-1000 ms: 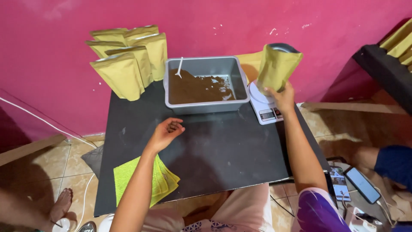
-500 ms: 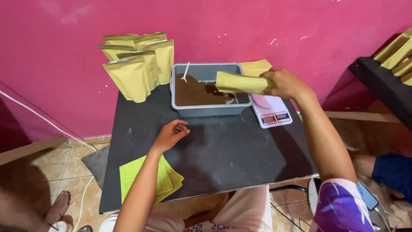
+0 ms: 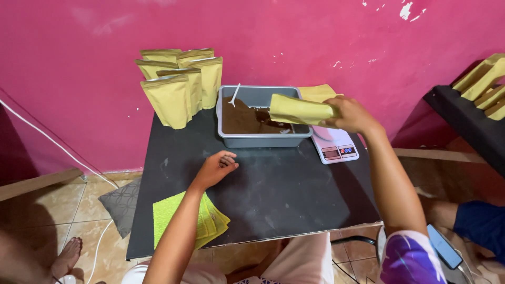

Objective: The person scoops coffee grounds from a tray into a stand-up pouch using a spoon, weighs the pouch on a digital scale, and wipes the table surface with a green cloth.

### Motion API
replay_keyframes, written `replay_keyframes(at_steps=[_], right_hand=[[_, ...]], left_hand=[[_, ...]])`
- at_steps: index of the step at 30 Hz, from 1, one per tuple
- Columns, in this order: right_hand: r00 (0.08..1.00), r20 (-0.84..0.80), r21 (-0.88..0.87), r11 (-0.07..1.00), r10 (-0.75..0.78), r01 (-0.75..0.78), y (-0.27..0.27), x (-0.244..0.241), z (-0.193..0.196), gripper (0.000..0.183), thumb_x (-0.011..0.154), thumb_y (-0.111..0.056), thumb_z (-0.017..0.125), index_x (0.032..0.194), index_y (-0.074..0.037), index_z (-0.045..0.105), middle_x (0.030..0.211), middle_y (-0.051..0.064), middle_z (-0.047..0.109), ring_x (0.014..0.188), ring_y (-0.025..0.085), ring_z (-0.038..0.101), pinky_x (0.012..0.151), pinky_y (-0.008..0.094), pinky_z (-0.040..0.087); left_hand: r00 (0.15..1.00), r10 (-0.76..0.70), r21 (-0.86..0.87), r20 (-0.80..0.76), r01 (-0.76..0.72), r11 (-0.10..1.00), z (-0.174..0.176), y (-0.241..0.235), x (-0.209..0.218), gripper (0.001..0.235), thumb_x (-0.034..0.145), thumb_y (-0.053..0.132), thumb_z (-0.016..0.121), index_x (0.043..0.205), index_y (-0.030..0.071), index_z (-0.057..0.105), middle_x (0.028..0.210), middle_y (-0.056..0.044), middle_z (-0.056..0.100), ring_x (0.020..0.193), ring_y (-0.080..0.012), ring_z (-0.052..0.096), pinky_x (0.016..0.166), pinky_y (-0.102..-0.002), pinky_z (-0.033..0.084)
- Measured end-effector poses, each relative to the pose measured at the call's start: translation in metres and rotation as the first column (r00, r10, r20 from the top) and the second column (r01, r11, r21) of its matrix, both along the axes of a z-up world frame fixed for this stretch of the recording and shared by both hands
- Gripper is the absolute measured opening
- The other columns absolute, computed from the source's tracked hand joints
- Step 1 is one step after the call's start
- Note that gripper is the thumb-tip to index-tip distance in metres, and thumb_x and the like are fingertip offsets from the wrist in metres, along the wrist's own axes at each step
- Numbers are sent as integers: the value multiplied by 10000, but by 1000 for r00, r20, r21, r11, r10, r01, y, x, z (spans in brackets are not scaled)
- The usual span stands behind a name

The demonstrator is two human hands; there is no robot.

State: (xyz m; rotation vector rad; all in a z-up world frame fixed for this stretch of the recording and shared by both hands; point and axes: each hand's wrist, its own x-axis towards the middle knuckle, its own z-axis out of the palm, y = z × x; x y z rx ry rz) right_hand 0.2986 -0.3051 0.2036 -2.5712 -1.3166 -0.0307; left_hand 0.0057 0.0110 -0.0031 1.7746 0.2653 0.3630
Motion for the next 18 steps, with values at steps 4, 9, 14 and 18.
replay_keyframes(at_steps=[4,9,14,18], right_hand=[[990,-143,271,961,-19,58,-14,-11,-24,534,728,-145,856,1245,-95,730,1128,237,706,1115,481,659,964,538,505],[922,-379,615,766,80,186,-5,-32,-57,493,761,-47,871,1222,-29,697,1071,212,702,1000,342,668,858,441,539],[862,-465,778,559,202,289,14,-43,-86,450,758,-20,913,1158,-75,715,962,119,739,859,176,697,729,334,604],[900,-394,815,524,186,248,21,-51,-75,451,757,-69,944,1149,-91,723,960,97,738,857,158,687,747,328,595]], left_hand=[[1000,1,-9,-19,-1,1000,-1,1,1,413,835,167,857,1199,20,727,1032,-200,756,930,-231,737,827,-324,601],[999,7,-3,-32,-7,1000,-3,2,2,414,826,159,859,1200,32,734,1019,-191,760,912,-217,735,815,-316,601],[1000,26,7,-10,-26,1000,-3,0,2,411,829,164,860,1194,23,733,1023,-199,760,931,-239,742,822,-330,604],[999,30,3,10,-30,1000,-4,0,0,403,827,143,856,1186,10,732,1012,-202,758,920,-235,738,822,-323,604]])
